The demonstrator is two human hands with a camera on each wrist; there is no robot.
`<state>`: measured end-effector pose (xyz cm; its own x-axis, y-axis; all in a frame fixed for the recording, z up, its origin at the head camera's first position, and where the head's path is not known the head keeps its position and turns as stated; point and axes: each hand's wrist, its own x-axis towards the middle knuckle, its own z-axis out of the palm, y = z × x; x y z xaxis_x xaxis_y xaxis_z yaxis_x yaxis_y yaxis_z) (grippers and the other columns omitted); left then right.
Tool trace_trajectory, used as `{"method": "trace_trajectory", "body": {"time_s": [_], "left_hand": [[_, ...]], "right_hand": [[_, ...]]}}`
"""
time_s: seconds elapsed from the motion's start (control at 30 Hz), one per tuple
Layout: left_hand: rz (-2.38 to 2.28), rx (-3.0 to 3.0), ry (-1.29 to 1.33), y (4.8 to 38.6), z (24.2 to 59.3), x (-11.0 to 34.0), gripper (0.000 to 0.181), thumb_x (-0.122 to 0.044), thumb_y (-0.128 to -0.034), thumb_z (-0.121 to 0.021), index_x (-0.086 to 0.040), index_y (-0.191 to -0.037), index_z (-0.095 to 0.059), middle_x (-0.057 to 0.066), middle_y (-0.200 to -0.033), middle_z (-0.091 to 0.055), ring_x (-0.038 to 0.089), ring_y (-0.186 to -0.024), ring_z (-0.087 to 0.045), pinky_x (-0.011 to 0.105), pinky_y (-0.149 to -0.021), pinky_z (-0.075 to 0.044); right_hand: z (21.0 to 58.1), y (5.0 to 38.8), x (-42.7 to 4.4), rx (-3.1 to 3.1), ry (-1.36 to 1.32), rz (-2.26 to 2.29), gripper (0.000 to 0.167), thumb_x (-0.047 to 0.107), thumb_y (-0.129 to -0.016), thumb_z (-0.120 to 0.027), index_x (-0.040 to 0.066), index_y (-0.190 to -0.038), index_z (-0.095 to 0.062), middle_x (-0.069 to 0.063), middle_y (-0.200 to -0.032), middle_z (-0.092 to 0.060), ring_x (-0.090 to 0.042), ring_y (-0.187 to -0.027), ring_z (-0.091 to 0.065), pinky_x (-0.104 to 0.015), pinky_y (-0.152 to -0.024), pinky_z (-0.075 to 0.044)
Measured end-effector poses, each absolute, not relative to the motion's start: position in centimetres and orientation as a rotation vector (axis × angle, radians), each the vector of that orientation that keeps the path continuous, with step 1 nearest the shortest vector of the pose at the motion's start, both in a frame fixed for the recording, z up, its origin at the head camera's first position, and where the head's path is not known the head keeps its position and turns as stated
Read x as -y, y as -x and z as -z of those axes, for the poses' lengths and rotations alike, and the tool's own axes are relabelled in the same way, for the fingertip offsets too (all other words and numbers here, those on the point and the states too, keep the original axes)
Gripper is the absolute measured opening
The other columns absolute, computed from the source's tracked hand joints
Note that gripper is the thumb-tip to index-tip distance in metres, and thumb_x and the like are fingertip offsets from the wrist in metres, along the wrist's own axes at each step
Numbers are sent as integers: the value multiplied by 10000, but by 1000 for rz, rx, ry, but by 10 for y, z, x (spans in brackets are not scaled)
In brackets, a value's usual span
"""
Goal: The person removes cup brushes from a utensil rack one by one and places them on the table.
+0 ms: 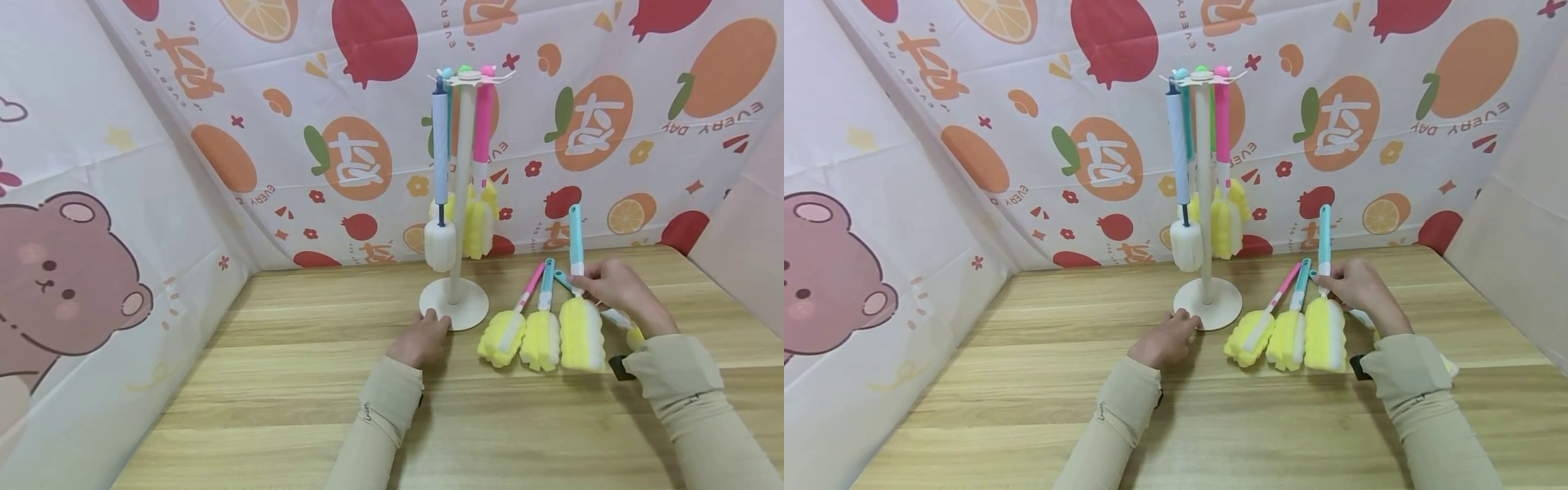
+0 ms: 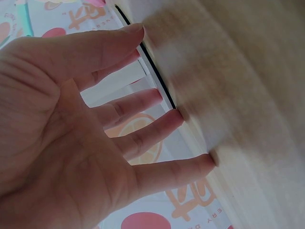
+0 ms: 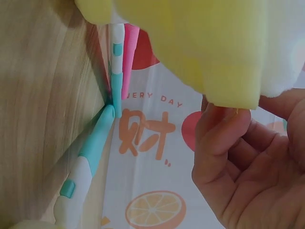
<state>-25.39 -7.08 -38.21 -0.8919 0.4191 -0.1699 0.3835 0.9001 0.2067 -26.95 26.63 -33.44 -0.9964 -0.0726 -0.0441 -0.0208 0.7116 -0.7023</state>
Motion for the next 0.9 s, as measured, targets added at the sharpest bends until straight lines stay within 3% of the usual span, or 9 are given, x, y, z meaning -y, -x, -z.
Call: {"method": "trace_trajectory", "body": {"time_s": [0.53,0.9], "left_hand": [[-233,-2860,-614,253,382,71,242,-51,-985,-607,-97,-1222,-611,120,-1144,-524,291,-1011,-460,413,-770,-508],[-217,-2854,-608,253,382,70,276,-37,-981,-606,-99,-1249,-608,127,-1165,-525,295,-1023,-465,411,-779,-508]], "right_hand": [[342,273,-266,-2781,49,1118,363,236,-1031,-597,-110,-955,-675,-55,-750,-621,-186,-676,-582,-360,-617,-553],[352,275,-270,-2686,56,1105,312,203,-1032,-578,-81,-948,-675,-36,-720,-566,-155,-644,-535,-292,-571,-509]]}}
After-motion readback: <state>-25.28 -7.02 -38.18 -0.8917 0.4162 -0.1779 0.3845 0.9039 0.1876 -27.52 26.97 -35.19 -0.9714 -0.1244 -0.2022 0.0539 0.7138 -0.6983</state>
